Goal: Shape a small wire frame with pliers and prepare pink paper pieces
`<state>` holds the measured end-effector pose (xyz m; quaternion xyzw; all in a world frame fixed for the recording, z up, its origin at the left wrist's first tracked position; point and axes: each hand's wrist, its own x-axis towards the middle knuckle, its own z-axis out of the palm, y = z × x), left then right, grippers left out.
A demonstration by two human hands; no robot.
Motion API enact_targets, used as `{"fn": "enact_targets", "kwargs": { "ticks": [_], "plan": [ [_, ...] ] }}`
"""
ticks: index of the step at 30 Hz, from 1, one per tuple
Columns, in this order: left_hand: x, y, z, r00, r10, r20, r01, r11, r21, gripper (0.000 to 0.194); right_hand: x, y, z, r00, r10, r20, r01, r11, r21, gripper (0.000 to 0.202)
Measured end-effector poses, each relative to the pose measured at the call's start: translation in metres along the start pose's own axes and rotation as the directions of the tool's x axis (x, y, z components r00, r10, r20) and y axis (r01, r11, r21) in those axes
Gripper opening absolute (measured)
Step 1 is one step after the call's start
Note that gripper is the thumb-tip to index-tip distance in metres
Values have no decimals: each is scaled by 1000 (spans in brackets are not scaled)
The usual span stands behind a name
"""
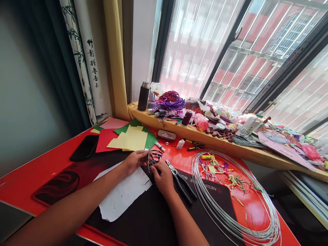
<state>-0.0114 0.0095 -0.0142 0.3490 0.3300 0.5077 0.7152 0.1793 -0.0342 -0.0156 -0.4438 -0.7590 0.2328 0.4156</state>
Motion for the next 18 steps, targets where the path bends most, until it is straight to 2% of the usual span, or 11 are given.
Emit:
{"fn": "enact_targets", "kwargs": {
  "ticks": [4,11,18],
  "plan": [
    [0,1,1,1000,-25,-16,25,1000,-4,37,1,-2,-1,1000,-3,-2,3,1000,17,28],
    [-3,3,3,995,-62,83,55,995,81,39,1,1,-3,1000,-1,7,1,1000,19,31],
    [-1,2,1,993,-74,86,66,993,99,35,3,6,-2,1000,1,29,-1,1000,-4,28]
  ]
}}
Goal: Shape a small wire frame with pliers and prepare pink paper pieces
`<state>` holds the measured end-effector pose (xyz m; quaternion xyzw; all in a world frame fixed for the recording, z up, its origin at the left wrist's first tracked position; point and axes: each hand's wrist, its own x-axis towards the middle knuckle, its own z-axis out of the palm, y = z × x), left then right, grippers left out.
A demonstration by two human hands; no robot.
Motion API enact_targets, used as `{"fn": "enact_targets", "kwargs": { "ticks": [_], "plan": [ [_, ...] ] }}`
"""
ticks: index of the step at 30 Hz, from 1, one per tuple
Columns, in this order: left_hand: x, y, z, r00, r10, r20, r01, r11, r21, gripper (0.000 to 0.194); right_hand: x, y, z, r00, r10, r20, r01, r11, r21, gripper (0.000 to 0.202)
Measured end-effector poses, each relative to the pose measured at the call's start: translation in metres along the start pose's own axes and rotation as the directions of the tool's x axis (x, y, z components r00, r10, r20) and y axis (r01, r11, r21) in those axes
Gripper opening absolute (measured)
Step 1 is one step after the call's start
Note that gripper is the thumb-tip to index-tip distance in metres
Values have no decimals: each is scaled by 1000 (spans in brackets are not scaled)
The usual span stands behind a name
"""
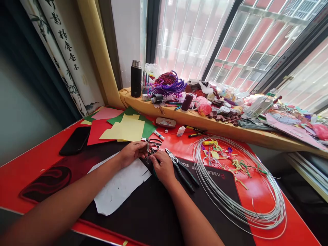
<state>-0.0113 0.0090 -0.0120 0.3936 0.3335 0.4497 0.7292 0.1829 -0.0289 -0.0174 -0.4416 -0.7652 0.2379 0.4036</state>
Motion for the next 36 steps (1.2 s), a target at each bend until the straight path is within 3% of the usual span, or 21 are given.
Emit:
{"fn": "enact_targets", "kwargs": {
  "ticks": [9,15,36],
  "plan": [
    [1,0,1,1000,-3,-21,3,1000,7,39,1,-2,0,1000,-3,10,3,1000,3,14],
    [2,0,-1,999,-25,-21,25,1000,-3,46,1,-4,-1,1000,-4,17,4,1000,-7,18],
    [1,2,0,1000,-24,-9,24,1000,-3,43,1,-1,1,1000,-20,13,21,999,-34,23]
  ]
}}
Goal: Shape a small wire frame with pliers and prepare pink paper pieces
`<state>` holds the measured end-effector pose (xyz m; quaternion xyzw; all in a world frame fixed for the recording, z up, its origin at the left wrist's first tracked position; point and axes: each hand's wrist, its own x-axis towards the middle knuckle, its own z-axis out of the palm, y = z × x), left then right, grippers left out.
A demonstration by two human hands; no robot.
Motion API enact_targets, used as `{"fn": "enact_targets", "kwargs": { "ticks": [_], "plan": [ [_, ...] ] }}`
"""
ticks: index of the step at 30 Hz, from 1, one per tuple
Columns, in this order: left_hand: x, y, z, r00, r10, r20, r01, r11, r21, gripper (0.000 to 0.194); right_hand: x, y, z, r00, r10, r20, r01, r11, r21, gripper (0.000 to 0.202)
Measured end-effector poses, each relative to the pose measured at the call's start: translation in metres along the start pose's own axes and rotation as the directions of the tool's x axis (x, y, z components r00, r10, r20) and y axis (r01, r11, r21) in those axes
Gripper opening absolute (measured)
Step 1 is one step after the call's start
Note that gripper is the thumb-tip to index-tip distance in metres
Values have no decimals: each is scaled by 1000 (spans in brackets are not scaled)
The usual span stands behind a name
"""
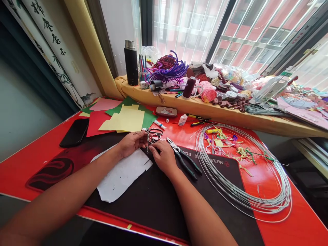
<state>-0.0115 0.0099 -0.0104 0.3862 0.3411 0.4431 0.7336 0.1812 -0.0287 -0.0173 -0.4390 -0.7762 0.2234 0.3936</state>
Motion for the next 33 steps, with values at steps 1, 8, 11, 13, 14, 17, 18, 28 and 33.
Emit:
{"fn": "enact_targets", "kwargs": {
  "ticks": [1,8,11,13,14,17,18,28,33],
  "plan": [
    [0,0,0,1000,2,6,-2,1000,6,42,0,0,0,1000,-4,0,4,1000,1,22],
    [0,-1,-1,999,15,30,-16,999,42,40,0,1,1,999,-32,-8,32,999,2,20],
    [1,-2,-2,999,19,40,-21,999,46,39,0,1,1,999,-37,-1,37,999,-7,20],
    [1,-2,-3,999,17,43,-19,999,49,39,0,1,1,999,-39,-3,39,999,-14,21],
    [1,-2,-3,999,15,39,-17,999,49,39,0,1,1,999,-39,-5,39,999,-17,21],
    [2,-3,-3,1000,5,21,-6,999,48,40,0,1,1,999,-41,-12,41,999,-24,21],
    [2,-3,-3,1000,1,18,-2,999,50,41,0,1,1,999,-42,-12,42,999,-26,21],
    [2,-2,-1,1000,-8,19,7,998,66,42,-1,2,2,999,-39,-8,39,999,-24,18],
    [0,0,1,1000,-1,7,1,998,62,41,-1,2,2,999,-41,-7,41,998,-44,13]
  ]
}}
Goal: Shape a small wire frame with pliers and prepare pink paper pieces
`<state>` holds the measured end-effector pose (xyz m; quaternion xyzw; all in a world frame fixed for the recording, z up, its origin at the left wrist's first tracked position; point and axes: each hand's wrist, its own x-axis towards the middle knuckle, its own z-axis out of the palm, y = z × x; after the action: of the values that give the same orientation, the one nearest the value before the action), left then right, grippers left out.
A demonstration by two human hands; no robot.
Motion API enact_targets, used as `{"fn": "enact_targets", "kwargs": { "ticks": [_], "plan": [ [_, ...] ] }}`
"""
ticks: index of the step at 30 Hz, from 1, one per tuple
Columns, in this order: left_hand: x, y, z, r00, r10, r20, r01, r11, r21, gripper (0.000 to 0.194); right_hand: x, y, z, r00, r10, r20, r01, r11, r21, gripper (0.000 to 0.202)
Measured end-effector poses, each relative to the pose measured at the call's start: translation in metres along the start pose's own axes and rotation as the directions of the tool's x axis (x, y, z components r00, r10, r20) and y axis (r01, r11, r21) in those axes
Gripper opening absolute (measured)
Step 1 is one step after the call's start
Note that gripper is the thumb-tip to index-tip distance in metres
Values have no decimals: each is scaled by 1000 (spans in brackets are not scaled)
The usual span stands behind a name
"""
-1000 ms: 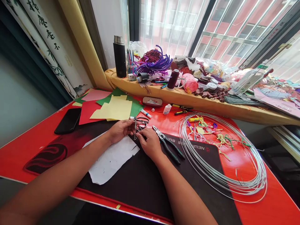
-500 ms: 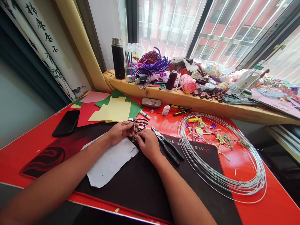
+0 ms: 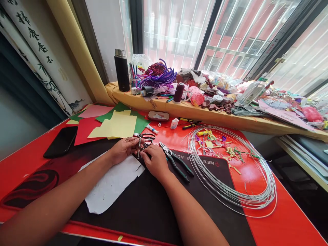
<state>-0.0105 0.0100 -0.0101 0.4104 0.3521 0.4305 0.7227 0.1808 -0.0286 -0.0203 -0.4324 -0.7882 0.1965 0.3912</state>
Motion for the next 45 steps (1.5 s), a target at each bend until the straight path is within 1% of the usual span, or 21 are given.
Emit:
{"fn": "enact_targets", "kwargs": {
  "ticks": [7,19,28,33,45],
  "plan": [
    [-1,0,1,1000,7,-2,-7,1000,12,41,0,1,1,1000,-7,-26,8,1000,13,13],
    [0,0,0,1000,7,2,-7,1000,7,38,0,-2,-1,1000,-6,-9,6,1000,-9,12],
    [1,-3,-1,1000,4,-5,-4,1000,31,41,0,0,0,1000,-6,-8,6,1000,-4,19],
    [0,-4,-2,999,11,31,-13,998,69,42,0,-2,-2,1000,-9,-1,9,1000,2,15],
    [2,-7,-4,999,16,31,-19,995,96,40,0,-2,-1,1000,-6,5,6,1000,0,13]
  ]
}}
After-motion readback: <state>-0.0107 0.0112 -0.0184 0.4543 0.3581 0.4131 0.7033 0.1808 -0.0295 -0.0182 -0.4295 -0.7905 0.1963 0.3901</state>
